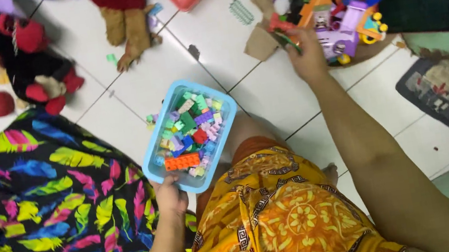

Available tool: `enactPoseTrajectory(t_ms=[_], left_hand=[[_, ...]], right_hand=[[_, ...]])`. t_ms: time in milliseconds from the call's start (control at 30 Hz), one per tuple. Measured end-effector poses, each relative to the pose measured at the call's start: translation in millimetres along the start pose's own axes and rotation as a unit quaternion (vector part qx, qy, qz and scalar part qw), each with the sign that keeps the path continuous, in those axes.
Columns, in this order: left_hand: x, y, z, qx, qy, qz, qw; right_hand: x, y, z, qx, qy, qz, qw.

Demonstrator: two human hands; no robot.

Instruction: Picking up toy building blocks and stuffed animals from the floor and organizing them into containers and onto a storage rack.

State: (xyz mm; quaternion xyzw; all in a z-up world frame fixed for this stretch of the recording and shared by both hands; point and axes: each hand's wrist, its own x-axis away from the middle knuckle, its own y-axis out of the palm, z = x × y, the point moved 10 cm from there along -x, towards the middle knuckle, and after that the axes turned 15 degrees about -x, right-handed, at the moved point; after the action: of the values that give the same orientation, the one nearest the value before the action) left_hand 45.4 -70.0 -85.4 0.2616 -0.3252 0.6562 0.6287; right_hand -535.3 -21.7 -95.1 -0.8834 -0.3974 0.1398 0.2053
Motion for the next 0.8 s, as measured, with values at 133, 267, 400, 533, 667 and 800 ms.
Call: enactPoseTrajectory(t_ms=[133,267,400,533,667,800], left_hand=[[13.8,-39.4,-12.8,0.026,-0.012,0.048,0.998],[23.7,-77.4,-41.0,0.069,-0.037,0.107,0.991],[32.9,-104.3,-74.4,0.128,-0.059,0.138,0.980],[43.7,-133.2,-112.8,0.144,-0.078,0.177,0.970],[62.1,-155.0,-144.9,0.149,-0.108,0.216,0.959],[68.0,-173.8,-183.8,0.160,-0.135,0.237,0.949]], right_hand=[[6.7,79.1,45.2,-0.065,0.062,-0.089,0.992],[8.0,155.1,59.9,-0.058,0.124,-0.196,0.971],[18.3,238.5,81.3,-0.013,0.143,-0.301,0.943],[14.9,312.9,75.8,0.025,0.121,-0.367,0.922],[21.6,375.0,69.0,0.050,0.060,-0.398,0.914],[15.9,382.4,21.5,0.197,0.097,-0.466,0.857]])
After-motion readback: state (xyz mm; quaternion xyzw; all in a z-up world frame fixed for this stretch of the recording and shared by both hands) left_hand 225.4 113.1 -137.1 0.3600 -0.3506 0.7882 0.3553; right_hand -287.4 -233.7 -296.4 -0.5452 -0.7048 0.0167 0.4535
